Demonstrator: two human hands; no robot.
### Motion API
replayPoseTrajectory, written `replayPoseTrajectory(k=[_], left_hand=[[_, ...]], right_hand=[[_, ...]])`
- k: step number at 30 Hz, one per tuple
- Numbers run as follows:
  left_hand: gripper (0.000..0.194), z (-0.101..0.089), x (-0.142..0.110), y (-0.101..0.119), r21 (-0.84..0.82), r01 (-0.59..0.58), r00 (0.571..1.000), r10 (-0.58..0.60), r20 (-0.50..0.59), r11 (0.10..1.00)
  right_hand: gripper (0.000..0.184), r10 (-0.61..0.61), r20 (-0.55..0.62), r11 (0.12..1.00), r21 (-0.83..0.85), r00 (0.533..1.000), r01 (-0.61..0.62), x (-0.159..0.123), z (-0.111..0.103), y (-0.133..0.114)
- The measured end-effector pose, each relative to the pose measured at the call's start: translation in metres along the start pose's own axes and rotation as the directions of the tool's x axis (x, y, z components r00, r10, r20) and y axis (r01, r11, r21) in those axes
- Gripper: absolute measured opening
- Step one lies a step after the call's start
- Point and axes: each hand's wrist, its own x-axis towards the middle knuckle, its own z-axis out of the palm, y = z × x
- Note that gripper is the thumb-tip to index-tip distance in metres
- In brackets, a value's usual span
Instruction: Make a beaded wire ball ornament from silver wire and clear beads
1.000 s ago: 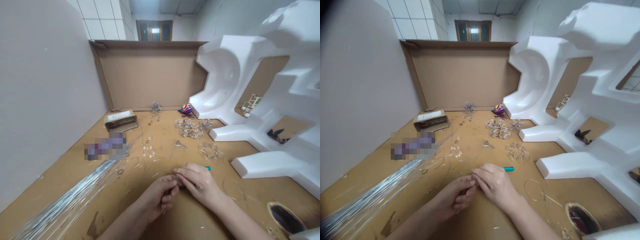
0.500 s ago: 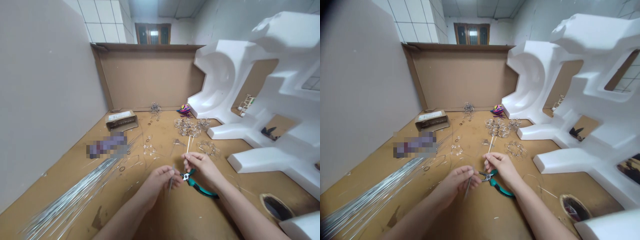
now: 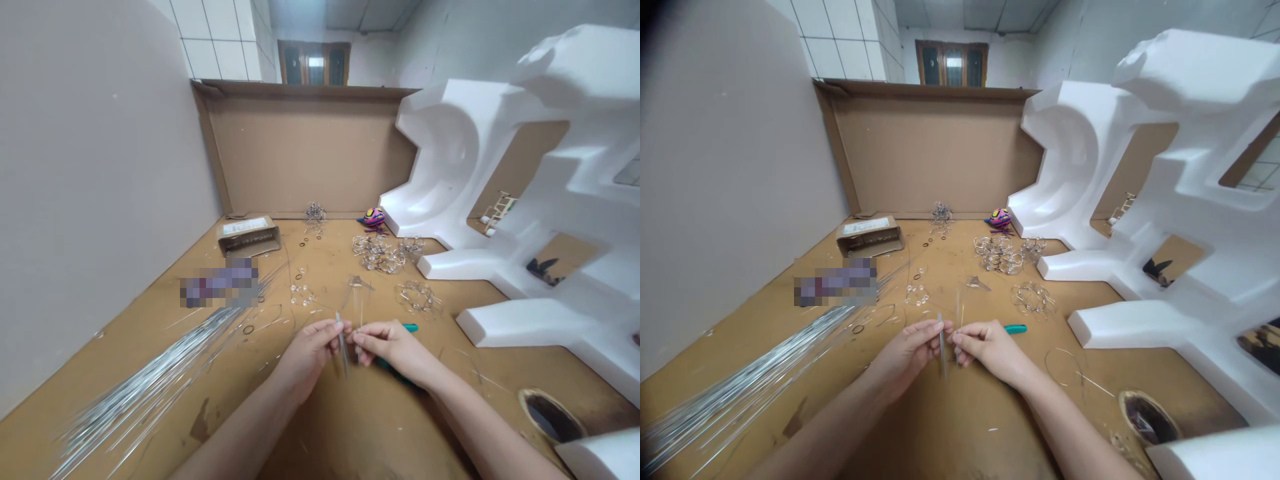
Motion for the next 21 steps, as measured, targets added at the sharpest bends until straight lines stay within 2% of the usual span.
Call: replayPoseTrajectory(k=[8,21], left_hand=[[0.023,0.007,-0.004,0.004,0.037,-0.012,1.000,0.013,-0.014,0.999],[0.025,0.009,-0.004,0.000,0.066,-0.039,0.997,0.034,0.063,0.997]], right_hand=[[0.036,-0.035,0.035,0.993,-0.112,0.999,0.039,-0.001,0.009,0.000],[0.036,-0.020,0.091,0.998,-0.060,0.996,0.026,-0.002,0.012,0.005]])
